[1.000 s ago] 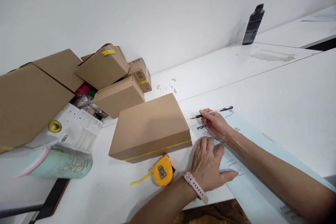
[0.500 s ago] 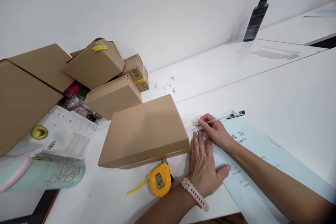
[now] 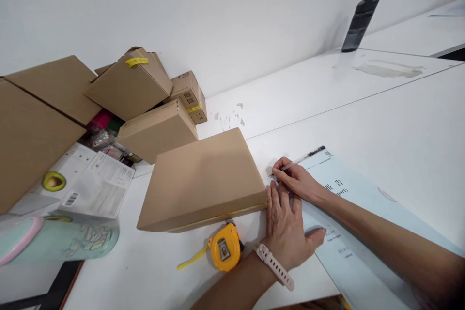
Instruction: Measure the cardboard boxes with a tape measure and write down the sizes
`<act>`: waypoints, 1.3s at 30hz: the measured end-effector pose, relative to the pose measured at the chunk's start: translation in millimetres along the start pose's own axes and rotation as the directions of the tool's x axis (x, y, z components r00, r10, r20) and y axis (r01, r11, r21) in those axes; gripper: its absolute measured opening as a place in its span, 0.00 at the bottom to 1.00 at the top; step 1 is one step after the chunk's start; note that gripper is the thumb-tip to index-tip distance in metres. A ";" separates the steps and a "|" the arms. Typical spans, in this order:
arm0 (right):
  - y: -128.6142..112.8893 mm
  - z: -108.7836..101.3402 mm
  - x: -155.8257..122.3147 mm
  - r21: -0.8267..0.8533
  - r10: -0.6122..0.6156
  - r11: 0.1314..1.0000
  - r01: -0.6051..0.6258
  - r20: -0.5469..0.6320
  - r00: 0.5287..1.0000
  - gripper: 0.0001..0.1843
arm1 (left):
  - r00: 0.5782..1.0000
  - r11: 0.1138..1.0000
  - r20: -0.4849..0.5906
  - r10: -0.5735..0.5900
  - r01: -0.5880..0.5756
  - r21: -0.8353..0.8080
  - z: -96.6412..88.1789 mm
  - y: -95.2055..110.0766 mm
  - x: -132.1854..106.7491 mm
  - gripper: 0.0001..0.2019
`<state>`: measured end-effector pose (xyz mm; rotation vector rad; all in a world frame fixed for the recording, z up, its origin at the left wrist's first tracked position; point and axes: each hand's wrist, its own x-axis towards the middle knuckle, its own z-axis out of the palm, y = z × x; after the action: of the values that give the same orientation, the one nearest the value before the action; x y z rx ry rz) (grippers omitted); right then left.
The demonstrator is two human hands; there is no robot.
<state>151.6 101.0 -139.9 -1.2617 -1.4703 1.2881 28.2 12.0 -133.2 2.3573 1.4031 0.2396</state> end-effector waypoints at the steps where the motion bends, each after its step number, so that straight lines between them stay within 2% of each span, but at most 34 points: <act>1: 0.3 -0.3 0.3 0.034 -0.001 0.999 0.000 0.030 1.000 0.19 | 1.000 1.000 -0.005 0.001 -0.001 0.003 1.2 -0.4 -0.1 0.47; 4: 0.4 2.3 1.1 0.071 -0.010 0.997 0.012 -0.022 1.000 0.21 | 1.000 1.000 -0.020 0.012 -0.012 0.008 4.1 -1.0 -0.8 0.46; 8: -2.8 7.7 0.5 -0.135 -0.091 0.988 0.071 -0.150 0.985 0.17 | 1.000 1.000 -0.026 0.008 -0.008 -0.008 5.8 -0.5 -1.3 0.47; 11: -5.2 7.9 -1.1 -0.256 -0.150 0.960 0.115 -0.123 0.981 0.14 | 1.000 1.000 -0.026 0.002 -0.002 -0.011 4.7 0.5 -2.1 0.48; 17: -2.5 5.1 -1.2 -0.298 -0.147 0.947 0.119 -0.072 0.986 0.13 | 0.999 1.000 -0.034 0.019 -0.019 -0.015 -0.1 2.0 -5.7 0.45; 21: 0.9 5.2 0.2 -0.335 -0.165 0.933 0.134 -0.066 0.984 0.12 | 0.999 1.000 -0.044 0.004 -0.004 -0.003 4.4 0.7 -6.2 0.46; 28: -1.1 5.4 0.2 -0.351 -0.172 0.925 0.142 -0.055 0.984 0.12 | 0.998 0.999 -0.058 -0.005 0.007 0.039 14.6 -1.8 -4.4 0.47; 39: -0.7 5.9 0.4 -0.355 -0.175 0.924 0.145 -0.052 0.983 0.12 | 0.999 1.000 -0.031 -0.009 0.010 0.027 5.4 0.5 -5.6 0.46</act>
<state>145.6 100.2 -140.2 -1.3676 -1.7561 0.8799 27.7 5.6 -137.6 2.3777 1.4398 0.2572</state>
